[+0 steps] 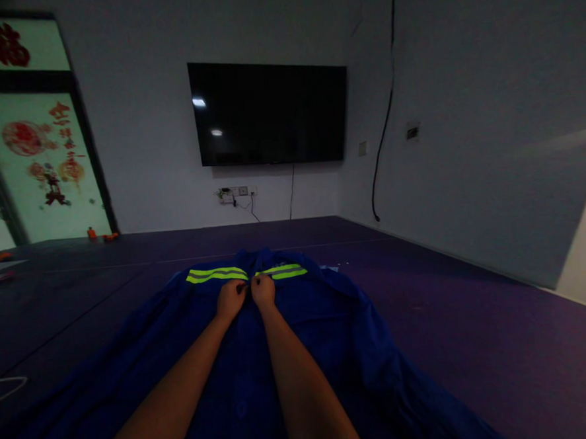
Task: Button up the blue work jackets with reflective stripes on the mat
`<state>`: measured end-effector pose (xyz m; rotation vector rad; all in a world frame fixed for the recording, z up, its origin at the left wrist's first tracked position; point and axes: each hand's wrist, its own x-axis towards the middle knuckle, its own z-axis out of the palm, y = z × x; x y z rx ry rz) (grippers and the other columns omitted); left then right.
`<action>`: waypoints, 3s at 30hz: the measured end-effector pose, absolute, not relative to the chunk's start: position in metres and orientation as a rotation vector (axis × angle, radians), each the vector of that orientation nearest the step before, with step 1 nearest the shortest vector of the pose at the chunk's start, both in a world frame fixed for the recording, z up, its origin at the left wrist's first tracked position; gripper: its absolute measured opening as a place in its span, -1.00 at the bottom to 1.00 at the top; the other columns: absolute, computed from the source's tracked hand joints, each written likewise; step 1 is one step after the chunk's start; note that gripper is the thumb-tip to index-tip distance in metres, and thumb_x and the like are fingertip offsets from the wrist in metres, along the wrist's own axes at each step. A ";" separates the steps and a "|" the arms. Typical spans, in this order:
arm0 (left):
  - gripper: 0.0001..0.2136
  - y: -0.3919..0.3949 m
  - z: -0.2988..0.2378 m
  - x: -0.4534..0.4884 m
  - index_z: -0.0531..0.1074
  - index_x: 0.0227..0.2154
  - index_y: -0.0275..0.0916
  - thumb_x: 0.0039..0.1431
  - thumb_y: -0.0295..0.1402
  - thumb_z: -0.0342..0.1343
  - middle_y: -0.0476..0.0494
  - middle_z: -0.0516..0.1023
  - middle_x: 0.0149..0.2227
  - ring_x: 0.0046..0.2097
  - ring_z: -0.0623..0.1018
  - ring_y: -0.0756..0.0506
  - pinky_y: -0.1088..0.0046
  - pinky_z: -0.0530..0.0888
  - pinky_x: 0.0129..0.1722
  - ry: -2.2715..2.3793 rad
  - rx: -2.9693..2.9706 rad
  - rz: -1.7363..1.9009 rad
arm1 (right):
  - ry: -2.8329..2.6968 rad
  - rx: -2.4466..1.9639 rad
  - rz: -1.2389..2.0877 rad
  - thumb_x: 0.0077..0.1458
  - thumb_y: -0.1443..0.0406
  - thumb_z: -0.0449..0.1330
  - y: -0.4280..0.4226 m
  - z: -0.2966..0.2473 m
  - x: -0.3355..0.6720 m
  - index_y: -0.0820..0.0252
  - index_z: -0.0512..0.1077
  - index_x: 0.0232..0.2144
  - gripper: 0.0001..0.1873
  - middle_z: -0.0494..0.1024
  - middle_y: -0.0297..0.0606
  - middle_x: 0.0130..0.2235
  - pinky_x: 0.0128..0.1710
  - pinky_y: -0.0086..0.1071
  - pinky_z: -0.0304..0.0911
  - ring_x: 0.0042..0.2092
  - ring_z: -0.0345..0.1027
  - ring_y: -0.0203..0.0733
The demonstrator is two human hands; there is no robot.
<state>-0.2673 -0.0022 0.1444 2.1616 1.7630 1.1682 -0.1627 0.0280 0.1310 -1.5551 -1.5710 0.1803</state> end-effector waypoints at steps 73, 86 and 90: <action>-0.90 -0.001 0.146 -0.269 0.49 -0.41 -0.27 0.01 -0.42 0.10 -0.11 0.53 -0.38 -0.32 0.46 -0.01 0.55 0.29 -0.34 1.710 2.195 1.081 | -1.441 -1.407 0.356 -0.04 0.31 0.09 0.027 0.130 -0.161 0.26 0.50 -0.49 -0.81 0.56 -0.23 -0.47 -0.45 -0.53 0.20 -0.40 0.42 -0.25; -0.89 -0.005 0.149 -0.267 0.48 -0.44 -0.25 0.03 -0.44 0.05 -0.10 0.50 -0.40 -0.32 0.45 -0.02 0.54 0.27 -0.35 1.740 2.283 1.010 | -1.512 -1.439 0.313 -0.03 0.29 0.10 0.028 0.130 -0.161 0.22 0.50 -0.55 -0.79 0.56 -0.26 -0.48 -0.48 -0.54 0.16 -0.42 0.41 -0.26; -0.88 -0.007 0.149 -0.267 0.46 -0.46 -0.26 0.05 -0.42 0.02 -0.11 0.49 -0.38 -0.31 0.45 -0.02 0.55 0.26 -0.36 1.769 2.325 0.982 | -1.525 -1.474 0.263 -0.03 0.29 0.10 0.027 0.131 -0.161 0.23 0.50 -0.56 -0.79 0.56 -0.23 -0.49 -0.49 -0.54 0.14 -0.42 0.40 -0.25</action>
